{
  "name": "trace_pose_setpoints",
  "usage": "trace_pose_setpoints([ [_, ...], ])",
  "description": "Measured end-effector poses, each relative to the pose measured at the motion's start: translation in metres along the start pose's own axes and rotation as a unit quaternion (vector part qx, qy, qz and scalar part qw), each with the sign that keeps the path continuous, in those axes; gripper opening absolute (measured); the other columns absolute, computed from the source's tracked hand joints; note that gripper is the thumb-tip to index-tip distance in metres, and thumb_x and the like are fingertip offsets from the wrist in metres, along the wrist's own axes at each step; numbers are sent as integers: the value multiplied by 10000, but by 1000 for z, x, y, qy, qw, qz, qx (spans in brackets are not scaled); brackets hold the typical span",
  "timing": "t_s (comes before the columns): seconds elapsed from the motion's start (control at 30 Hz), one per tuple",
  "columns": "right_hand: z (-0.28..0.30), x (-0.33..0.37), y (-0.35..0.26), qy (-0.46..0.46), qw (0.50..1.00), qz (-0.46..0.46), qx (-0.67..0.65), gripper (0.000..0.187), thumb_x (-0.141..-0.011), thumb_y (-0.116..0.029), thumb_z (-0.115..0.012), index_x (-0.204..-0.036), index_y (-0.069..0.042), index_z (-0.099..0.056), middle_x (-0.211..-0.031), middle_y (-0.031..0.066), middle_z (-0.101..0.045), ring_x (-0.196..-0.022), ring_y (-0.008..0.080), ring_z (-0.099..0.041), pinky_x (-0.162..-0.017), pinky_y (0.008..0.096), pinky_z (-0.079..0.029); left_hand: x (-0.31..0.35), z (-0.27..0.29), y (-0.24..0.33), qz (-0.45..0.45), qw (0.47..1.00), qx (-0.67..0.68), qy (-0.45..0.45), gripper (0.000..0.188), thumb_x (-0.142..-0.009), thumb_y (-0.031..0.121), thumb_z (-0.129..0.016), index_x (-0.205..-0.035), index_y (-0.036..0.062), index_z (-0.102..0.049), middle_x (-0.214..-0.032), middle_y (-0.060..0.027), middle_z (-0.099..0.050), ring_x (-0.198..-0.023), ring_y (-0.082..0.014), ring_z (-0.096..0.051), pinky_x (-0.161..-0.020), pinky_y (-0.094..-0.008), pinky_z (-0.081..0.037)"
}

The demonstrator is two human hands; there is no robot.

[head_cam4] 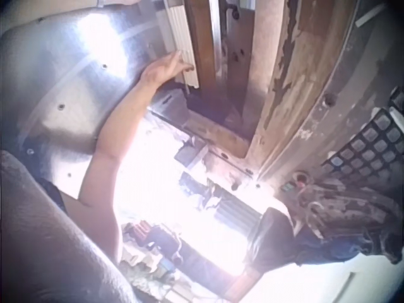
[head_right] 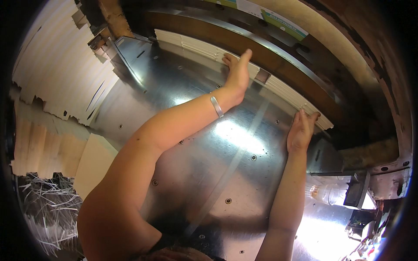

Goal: The person aligns stacks of paper against a guide on a metal workbench, operates a large industrial paper cutter to trim the edges, and collects the resulting thin strips of paper into a plastic bag.

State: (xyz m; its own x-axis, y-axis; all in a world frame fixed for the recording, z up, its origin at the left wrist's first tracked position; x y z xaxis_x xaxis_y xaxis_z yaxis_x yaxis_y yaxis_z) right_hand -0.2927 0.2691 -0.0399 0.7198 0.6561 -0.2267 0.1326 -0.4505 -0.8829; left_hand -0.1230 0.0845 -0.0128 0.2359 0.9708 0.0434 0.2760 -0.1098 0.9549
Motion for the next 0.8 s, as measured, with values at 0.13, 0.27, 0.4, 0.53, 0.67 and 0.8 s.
trace_pose_setpoints([
  [0.13, 1, 0, -2, -42, 999, 2, -11, 914, -964, -126, -608, -1600, -28, 41, -1611, 71, -166, -1473, 181, -220, -1247, 398, -92, 16, -11, -4, 18, 996, -4, -83, 1120, -949, 658, -469, -1557, -47, 153, -1647, -227, 228, -1543, -295, 186, -1243, -427, 20],
  [0.27, 8, -3, 1, -55, 998, 9, -20, 771, -970, -128, -595, -1571, -95, -114, -1598, 33, -217, -1475, 176, -225, -1236, 418, -94, 11, -13, -12, 4, 995, 5, -102, 1144, -938, 677, -485, -1558, -49, 144, -1655, -205, 223, -1536, -271, 208, -1236, -419, 63],
  [0.4, -5, 0, -1, -43, 999, 32, -1, 814, -976, -153, -591, -1608, -93, -82, -1673, 35, -100, -1541, 187, -98, -1244, 433, -26, 3, -9, -18, -2, 994, -13, -106, 1157, -929, 695, -470, -1552, -75, 127, -1644, -260, 198, -1534, -303, 208, -1239, -399, 54],
  [0.53, 10, -12, 12, -15, 998, 58, 20, 1027, -945, -246, -658, -1580, 17, 105, -1670, 198, 135, -1546, 258, 145, -1234, 384, 21, -12, -8, -38, 3, 994, 43, -101, 1047, -954, 633, -513, -1586, -20, 8, -1680, -150, 4, -1546, -211, 44, -1238, -393, 34],
  [0.67, 10, -10, 22, 19, 994, 27, 106, 1198, -894, -420, -712, -1550, 36, 180, -1598, 307, 283, -1482, 356, 306, -1211, 455, 99, 27, -56, -53, 32, 981, 138, -130, 871, -1009, 594, -440, -1570, -9, -157, -1621, -129, -234, -1495, -217, -192, -1232, -382, -95],
  [0.8, 22, -19, 21, 28, 993, 30, 107, 1138, -934, -440, -666, -1560, 28, 161, -1603, 304, 270, -1469, 347, 333, -1216, 443, 91, 94, -127, -58, 95, 959, 223, -145, 817, -1048, 594, -346, -1574, -7, -173, -1604, -116, -290, -1468, -221, -271, -1224, -368, -152],
])
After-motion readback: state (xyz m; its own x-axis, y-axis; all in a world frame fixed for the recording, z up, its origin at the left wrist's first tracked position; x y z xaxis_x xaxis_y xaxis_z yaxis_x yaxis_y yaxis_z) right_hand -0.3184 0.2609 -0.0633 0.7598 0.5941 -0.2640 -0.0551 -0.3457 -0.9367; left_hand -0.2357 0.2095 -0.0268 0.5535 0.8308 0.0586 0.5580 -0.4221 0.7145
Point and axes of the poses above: each hand's wrist, its own x-axis away from the middle knuckle, its own z-axis out of the back of the hand, y = z × x, the point moved 3 cm from there along -x, towards the middle knuckle
